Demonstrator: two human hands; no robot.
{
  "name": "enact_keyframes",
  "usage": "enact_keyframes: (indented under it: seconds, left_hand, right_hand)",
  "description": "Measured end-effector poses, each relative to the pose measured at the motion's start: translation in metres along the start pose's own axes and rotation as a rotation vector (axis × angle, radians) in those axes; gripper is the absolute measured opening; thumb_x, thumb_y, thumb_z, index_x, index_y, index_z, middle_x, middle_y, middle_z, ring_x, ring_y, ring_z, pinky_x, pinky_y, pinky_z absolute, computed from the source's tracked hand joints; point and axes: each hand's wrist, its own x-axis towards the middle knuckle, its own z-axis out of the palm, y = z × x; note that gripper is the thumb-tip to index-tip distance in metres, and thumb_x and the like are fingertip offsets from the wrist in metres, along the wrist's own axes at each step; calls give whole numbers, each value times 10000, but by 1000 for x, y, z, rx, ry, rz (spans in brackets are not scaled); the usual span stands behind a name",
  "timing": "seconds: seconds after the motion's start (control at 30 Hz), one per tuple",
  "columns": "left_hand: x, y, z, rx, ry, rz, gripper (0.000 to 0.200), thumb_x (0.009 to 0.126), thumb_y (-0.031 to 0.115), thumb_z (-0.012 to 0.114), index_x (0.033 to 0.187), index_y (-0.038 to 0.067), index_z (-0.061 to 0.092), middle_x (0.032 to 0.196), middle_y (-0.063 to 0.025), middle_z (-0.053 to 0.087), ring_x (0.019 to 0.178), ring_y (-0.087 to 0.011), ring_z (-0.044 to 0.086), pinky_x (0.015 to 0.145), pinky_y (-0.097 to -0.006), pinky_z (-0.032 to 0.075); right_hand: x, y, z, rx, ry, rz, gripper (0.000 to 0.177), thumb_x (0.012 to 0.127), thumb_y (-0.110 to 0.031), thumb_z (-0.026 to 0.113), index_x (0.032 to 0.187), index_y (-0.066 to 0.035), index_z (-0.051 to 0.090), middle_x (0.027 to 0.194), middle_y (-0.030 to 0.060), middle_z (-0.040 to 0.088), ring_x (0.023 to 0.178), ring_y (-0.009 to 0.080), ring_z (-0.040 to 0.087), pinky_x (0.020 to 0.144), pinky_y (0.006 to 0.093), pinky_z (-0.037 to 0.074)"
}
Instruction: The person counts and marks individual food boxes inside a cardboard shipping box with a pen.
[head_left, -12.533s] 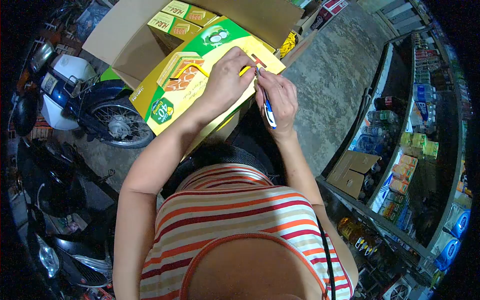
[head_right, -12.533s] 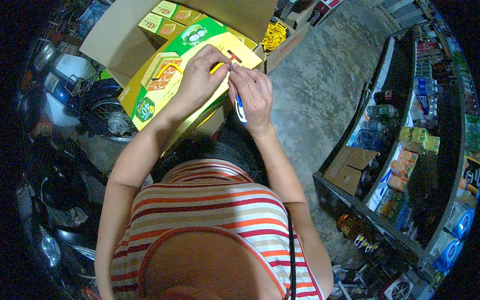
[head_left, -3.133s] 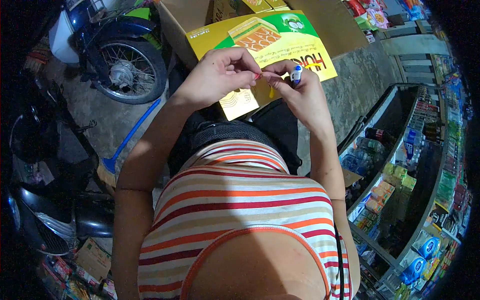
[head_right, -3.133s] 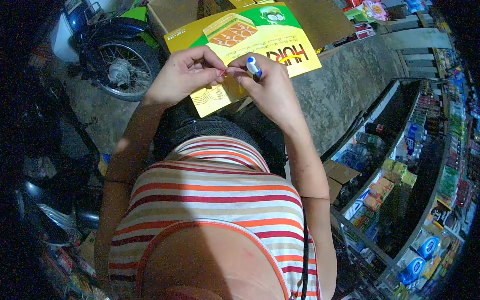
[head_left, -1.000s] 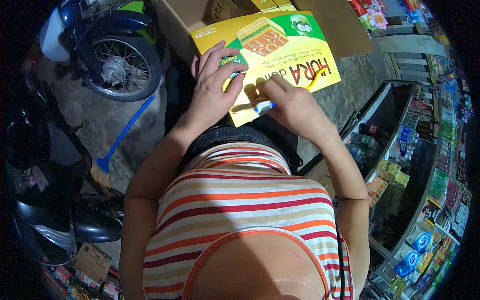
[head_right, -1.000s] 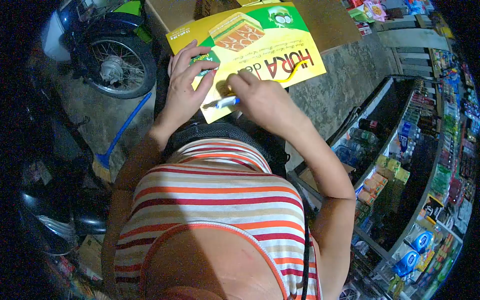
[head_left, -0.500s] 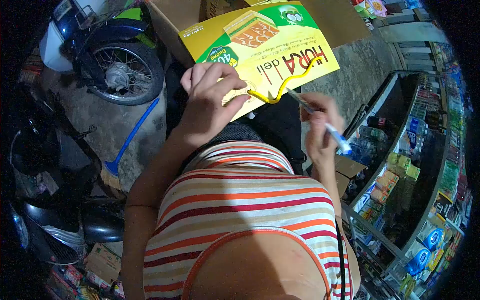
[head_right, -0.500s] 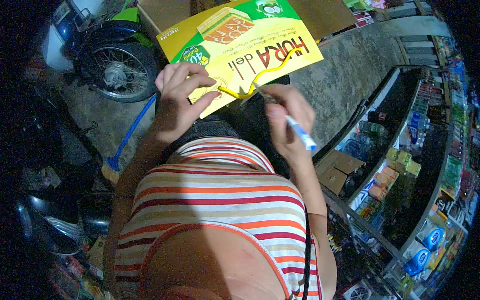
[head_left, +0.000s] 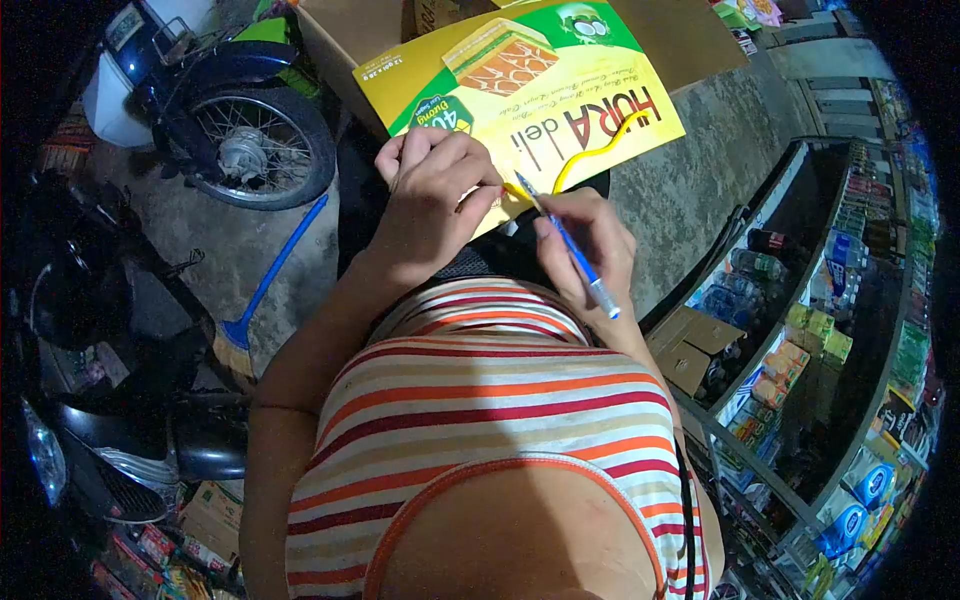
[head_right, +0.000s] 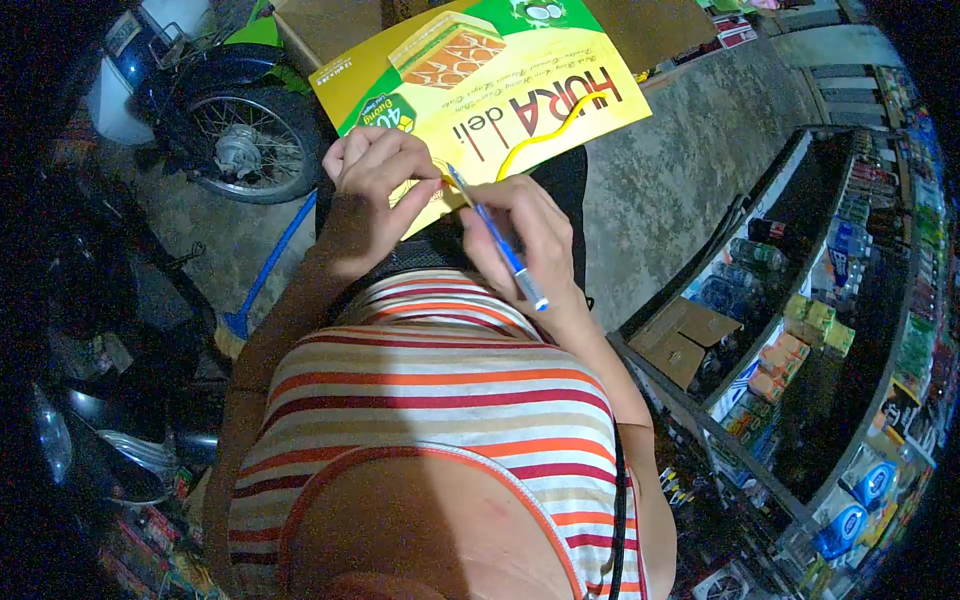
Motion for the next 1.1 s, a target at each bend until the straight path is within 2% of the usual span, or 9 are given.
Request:
enact_keyframes:
  seconds: [0.07,0.1,0.2,0.77,1.1]
  left_hand:
    - [-1,-1,-3,-65,7,-2,165,739,171,722,885,128,656,975,-10,599,1017,-219,510,929,-396,301]
    - [-1,-2,-3,-67,3,-1,165,739,171,722,885,128,656,975,-10,599,1017,-219,510,929,-396,301]
    - [-1,-5,-4,-99,42,-19,187,732,154,731,894,113,647,999,-26,602,1008,-229,522,915,-382,329]
    - [1,0,-1,-53,68,-42,135,720,137,723,832,128,648,986,-10,591,992,-224,517,905,-378,329]
    - [6,9,-1,-54,86,-35,187,714,141,724,884,137,648,1007,-9,582,992,-232,513,907,-399,313]
  right_hand:
    - [3,1,-2,-81,-105,-279,238,705,12,713,914,-3,602,754,126,610,646,255,604,596,312,480]
    - [1,4,-1,-75,-119,-294,252,673,40,708,890,1,585,746,133,605,649,272,602,603,334,484]
    - [0,8,-1,-90,-159,-341,221,682,43,696,861,10,571,741,141,602,651,289,600,608,356,488]
    - [4,18,8,-69,-90,-367,194,723,18,690,864,-2,558,748,143,603,666,302,599,637,364,487]
    - [3,16,4,-121,-60,-295,191,726,24,676,870,2,552,785,147,605,690,303,608,645,352,492]
